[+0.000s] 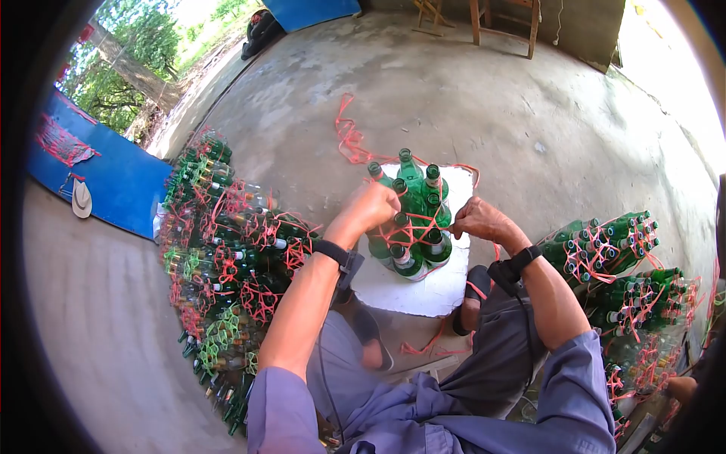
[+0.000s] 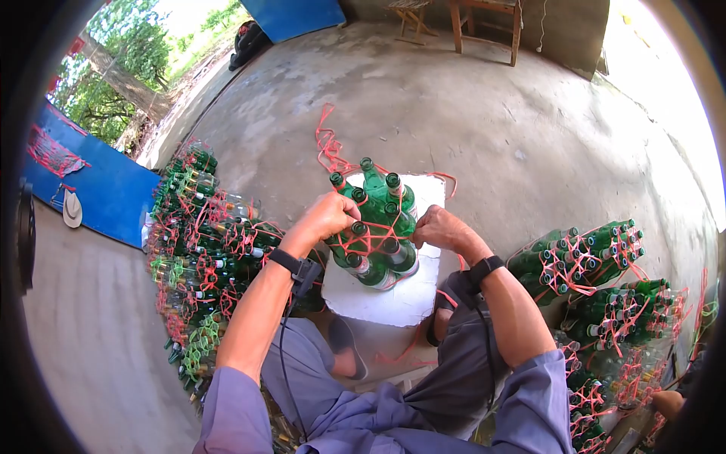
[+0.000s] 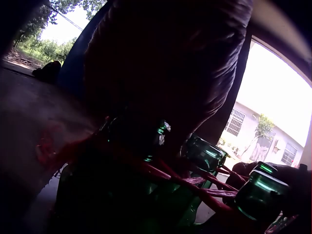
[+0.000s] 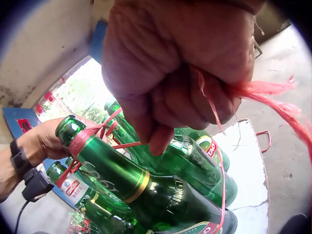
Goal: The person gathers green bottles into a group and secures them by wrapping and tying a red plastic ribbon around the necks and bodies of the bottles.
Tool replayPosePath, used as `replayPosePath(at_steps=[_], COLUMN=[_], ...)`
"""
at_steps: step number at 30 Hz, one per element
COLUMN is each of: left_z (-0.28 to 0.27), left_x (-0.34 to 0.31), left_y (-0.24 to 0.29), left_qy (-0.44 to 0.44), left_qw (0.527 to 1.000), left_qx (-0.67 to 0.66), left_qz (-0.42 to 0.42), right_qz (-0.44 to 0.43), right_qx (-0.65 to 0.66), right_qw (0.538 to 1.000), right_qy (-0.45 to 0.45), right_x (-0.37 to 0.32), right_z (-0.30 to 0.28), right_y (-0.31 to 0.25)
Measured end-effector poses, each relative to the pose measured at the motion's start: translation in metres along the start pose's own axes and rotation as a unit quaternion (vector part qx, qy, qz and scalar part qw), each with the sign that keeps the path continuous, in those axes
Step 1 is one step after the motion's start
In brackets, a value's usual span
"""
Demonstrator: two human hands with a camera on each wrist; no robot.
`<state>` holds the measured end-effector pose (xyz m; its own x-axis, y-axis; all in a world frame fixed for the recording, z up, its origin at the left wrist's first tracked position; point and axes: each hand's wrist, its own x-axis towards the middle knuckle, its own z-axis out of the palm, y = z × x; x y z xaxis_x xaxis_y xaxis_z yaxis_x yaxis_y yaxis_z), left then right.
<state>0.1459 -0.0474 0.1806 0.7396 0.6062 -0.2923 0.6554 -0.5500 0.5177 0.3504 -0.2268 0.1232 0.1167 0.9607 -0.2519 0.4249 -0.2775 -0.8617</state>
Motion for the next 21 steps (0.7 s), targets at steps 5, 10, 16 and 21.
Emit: replayPosePath(at_steps=[5,10,16,21], left_z=[-0.001,0.004,0.020,0.048], left_x=[-0.005,-0.019,-0.060,-0.063], left_y=[0.010,0.012,0.034,0.054], left_qy=[0.013,0.074,0.291,0.299], left_qw=[1.000,0.995,0.923,0.896], left_qx=[0.009,0.067,0.077,0.132], left_qz=[-0.015,0.032,0.238,0.301], right_qz=[-0.002,-0.009,-0.004,-0.027], right_qx=[0.019,0.024,0.003,-0.031], right_qw=[1.000,0.999,0.998,0.993], right_qy=[-0.005,0.029,0.066,0.112], right_x=[0.000,-0.009,-0.011,-0.011], right_z=[-0.003,-0.013,-0.015,-0.014], right_y=[0.002,0.005,-0.001,-0.003])
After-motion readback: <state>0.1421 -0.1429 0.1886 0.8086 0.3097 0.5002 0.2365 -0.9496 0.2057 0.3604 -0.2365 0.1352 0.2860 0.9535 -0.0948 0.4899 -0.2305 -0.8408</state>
